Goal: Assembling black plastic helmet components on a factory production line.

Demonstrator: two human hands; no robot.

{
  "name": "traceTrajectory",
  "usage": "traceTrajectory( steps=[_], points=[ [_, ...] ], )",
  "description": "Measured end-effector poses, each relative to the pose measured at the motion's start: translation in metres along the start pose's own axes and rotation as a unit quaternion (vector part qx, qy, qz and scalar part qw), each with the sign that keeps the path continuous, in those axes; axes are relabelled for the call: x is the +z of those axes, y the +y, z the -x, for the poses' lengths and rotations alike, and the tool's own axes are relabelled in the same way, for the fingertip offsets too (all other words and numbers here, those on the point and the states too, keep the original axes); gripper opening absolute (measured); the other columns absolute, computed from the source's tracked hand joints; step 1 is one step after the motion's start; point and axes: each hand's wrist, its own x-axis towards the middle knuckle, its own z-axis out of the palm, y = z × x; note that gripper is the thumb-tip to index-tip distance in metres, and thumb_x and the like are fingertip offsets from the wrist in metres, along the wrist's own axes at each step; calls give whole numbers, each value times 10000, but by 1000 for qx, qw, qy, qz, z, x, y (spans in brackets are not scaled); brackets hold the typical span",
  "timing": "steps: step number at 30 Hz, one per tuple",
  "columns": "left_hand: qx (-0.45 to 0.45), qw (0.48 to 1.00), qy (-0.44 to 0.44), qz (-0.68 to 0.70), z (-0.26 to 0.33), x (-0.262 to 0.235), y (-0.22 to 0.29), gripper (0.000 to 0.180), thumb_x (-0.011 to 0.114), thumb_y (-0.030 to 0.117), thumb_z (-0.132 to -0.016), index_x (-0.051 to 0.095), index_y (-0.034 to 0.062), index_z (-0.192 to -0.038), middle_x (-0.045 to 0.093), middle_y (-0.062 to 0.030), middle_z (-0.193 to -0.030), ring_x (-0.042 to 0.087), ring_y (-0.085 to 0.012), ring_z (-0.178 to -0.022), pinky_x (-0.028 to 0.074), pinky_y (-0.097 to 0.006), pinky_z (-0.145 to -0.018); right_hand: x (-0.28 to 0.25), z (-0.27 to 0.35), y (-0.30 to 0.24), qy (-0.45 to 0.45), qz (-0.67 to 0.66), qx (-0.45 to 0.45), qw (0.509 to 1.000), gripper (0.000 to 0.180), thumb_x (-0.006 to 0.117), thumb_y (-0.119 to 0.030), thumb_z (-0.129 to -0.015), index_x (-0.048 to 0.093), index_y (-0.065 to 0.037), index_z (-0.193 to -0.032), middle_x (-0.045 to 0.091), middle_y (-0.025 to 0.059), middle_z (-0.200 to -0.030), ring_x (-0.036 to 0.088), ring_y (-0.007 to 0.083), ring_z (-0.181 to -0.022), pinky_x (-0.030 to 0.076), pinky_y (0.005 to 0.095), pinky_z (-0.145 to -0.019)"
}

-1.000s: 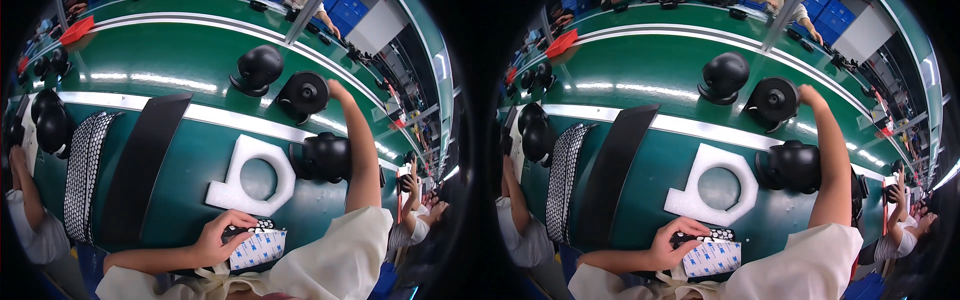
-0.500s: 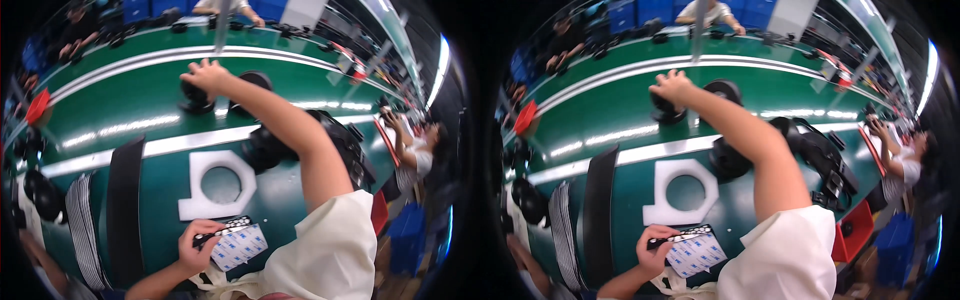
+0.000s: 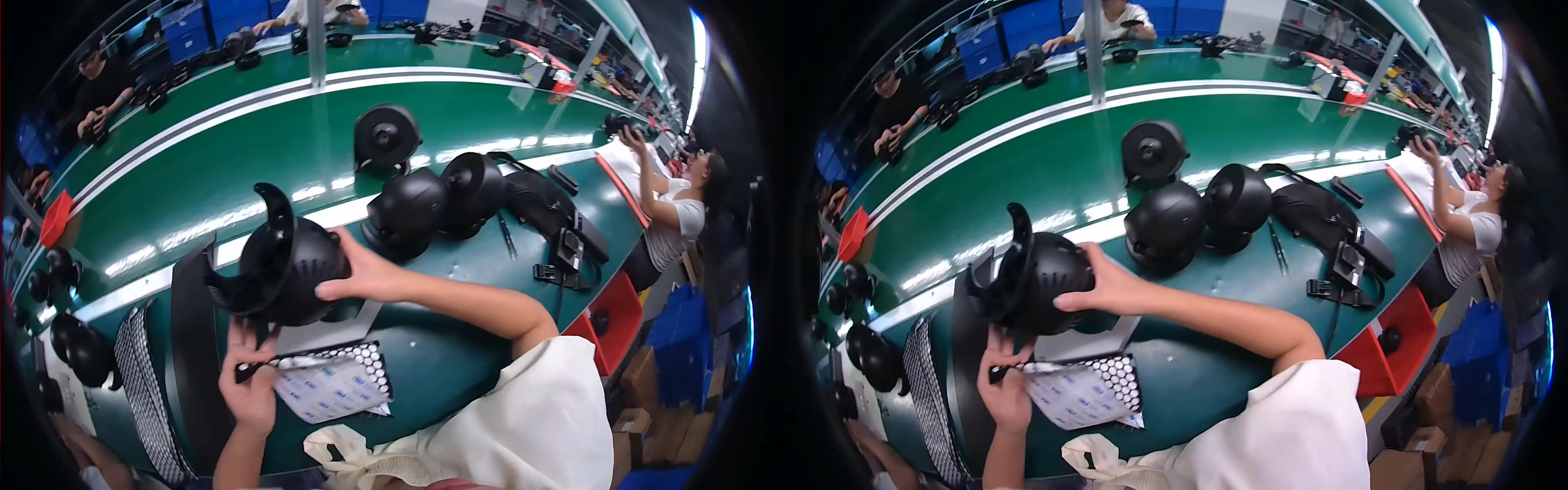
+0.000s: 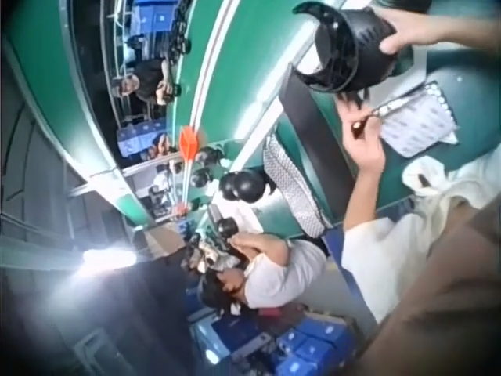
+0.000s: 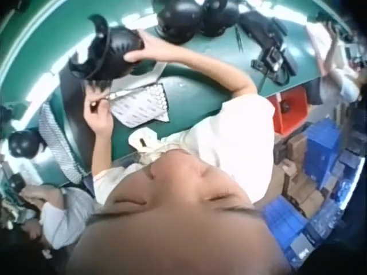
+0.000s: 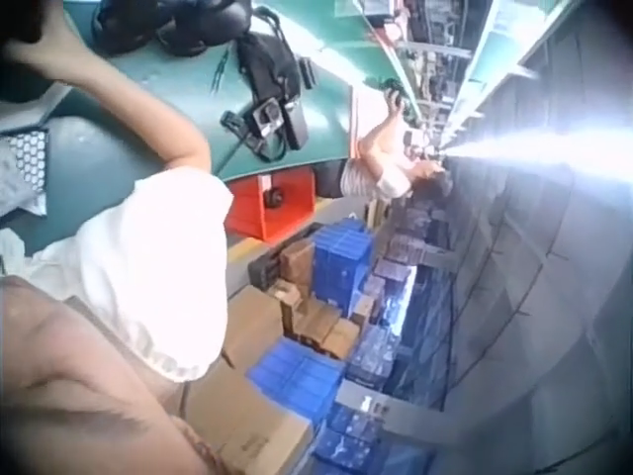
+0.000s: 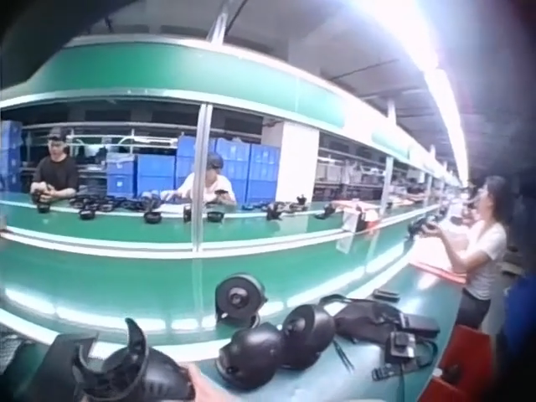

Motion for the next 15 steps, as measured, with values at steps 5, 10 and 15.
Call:
traceTrajectory(
  steps=[5,10,15],
  points=[
    [-44,986,-44,-155,7,13,5,110,485,-84,-765,496,-24,-857,292,-243,-1280,358,-300,-1186,302,-346,-951,-25,12,-32,-121,231,-85,962,1038,796,-197,-576,103,-52,-1336,400,184,-1214,420,243,-1112,331,337,-951],
    [-52,991,-87,-86,-5,30,24,113,505,25,-827,431,-44,-878,239,-387,-1256,152,-388,-1256,312,-431,-960,-32,21,-13,-110,303,-114,940,596,712,-231,-656,466,10,-1142,453,230,-1160,418,341,-1122,334,369,-947],
    [-3,948,-56,-314,-12,17,44,165,616,-52,-704,541,-22,-848,506,-220,-1095,532,-256,-945,425,-295,-790,-22,58,-66,-86,648,100,750,268,609,-240,-747,539,-16,-877,596,117,-787,581,310,-731,459,369,-653]
  ],
)
